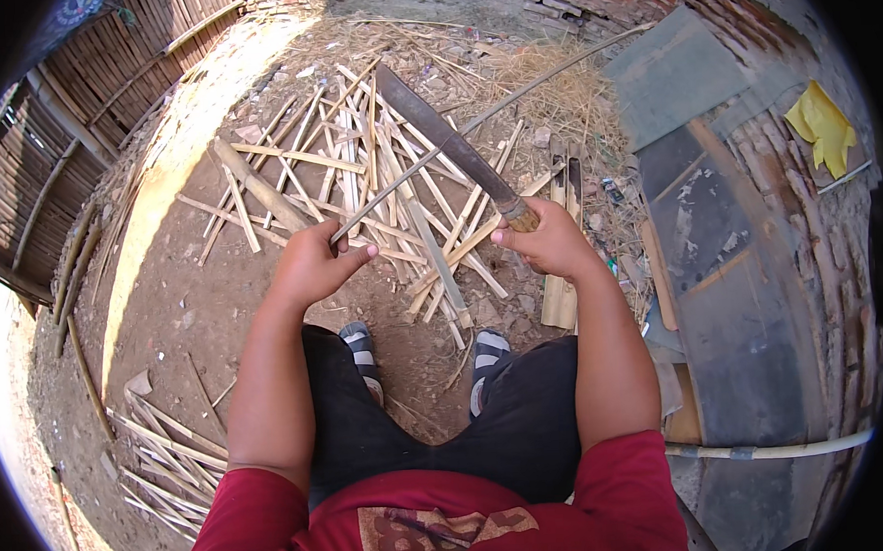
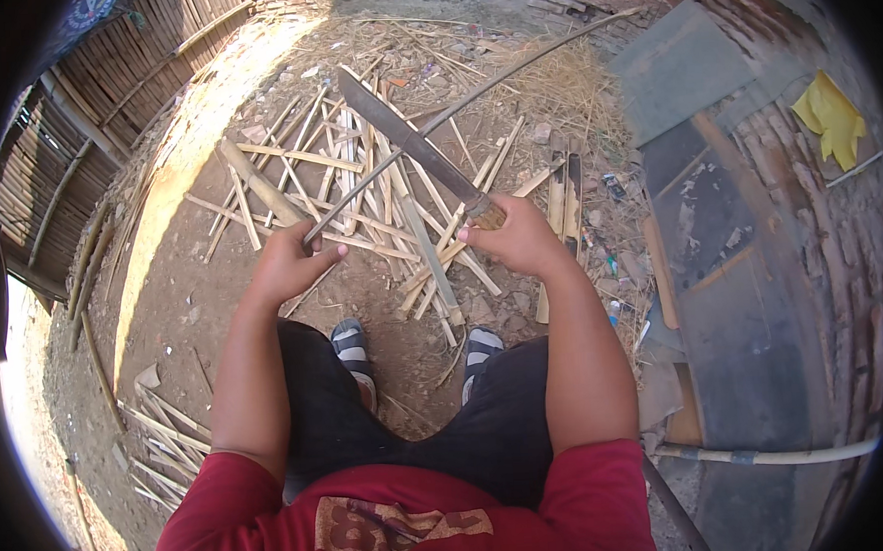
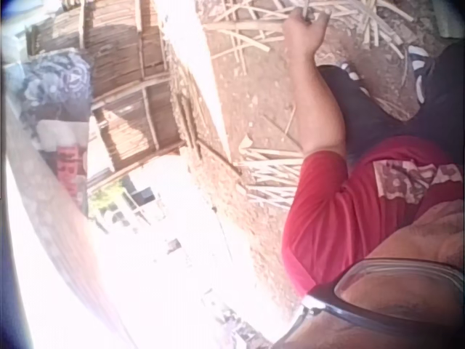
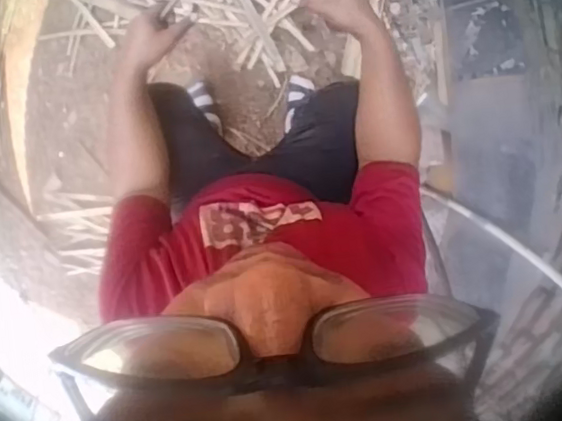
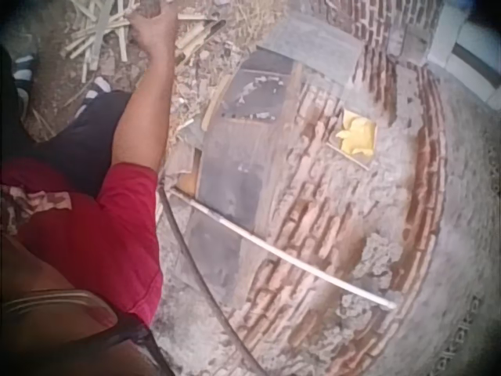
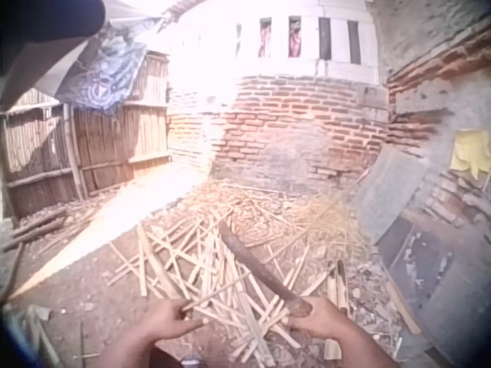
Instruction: The person splits pieces of bamboo using a machete and then shaves the edges of the wood while sitting on the ground.
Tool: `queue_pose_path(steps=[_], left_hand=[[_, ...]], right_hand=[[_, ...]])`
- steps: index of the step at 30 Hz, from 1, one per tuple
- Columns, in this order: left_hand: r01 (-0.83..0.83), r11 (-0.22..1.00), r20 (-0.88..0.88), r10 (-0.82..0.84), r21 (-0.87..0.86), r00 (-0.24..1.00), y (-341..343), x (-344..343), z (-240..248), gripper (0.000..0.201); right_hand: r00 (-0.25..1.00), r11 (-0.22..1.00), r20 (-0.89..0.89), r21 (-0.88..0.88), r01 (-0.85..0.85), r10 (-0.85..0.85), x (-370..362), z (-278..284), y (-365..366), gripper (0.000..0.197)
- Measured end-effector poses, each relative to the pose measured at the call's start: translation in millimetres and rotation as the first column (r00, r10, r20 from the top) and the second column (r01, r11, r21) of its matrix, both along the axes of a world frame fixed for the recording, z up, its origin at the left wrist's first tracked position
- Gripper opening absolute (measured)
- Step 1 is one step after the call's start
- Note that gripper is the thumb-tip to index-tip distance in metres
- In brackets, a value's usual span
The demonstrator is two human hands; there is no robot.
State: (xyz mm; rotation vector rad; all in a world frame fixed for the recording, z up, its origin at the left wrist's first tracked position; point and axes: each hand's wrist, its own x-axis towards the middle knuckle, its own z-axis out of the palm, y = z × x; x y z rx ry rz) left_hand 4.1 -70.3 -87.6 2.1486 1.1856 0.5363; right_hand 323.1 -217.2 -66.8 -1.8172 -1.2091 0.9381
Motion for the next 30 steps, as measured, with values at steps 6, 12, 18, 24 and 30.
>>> queue_pose_path(steps=[6, 12, 18, 24, 30], left_hand=[[0.022, 1.0, -0.018, -0.022, 0.019, 1.0, -2, 1, 5, 0.055], [0.026, 0.998, 0.005, -0.026, 0.054, 1.0, -5, 7, 1, 0.055], [0.058, 0.998, 0.015, -0.058, 0.011, 0.998, -9, 6, 5, 0.054], [0.056, 0.996, -0.059, -0.052, 0.066, 0.997, -8, 11, 5, 0.055], [0.061, 0.997, -0.018, -0.061, -0.044, 0.998, -7, 5, 1, 0.056]], right_hand=[[0.919, 0.983, -0.378, 0.093, 0.158, -0.112, 28, -12, -8, 0.037], [0.949, 0.987, -0.308, -0.121, -0.106, 0.064, -7, 0, -2, 0.028], [0.931, 0.998, -0.36, 0.012, -0.055, 0.055, 8, -3, -5, 0.028], [0.954, 0.996, -0.295, -0.043, -0.077, 0.061, -3, -5, -2, 0.027], [0.995, 0.994, 0.0, -0.053, -0.095, 0.095, 0, -4, 1, 0.041]])
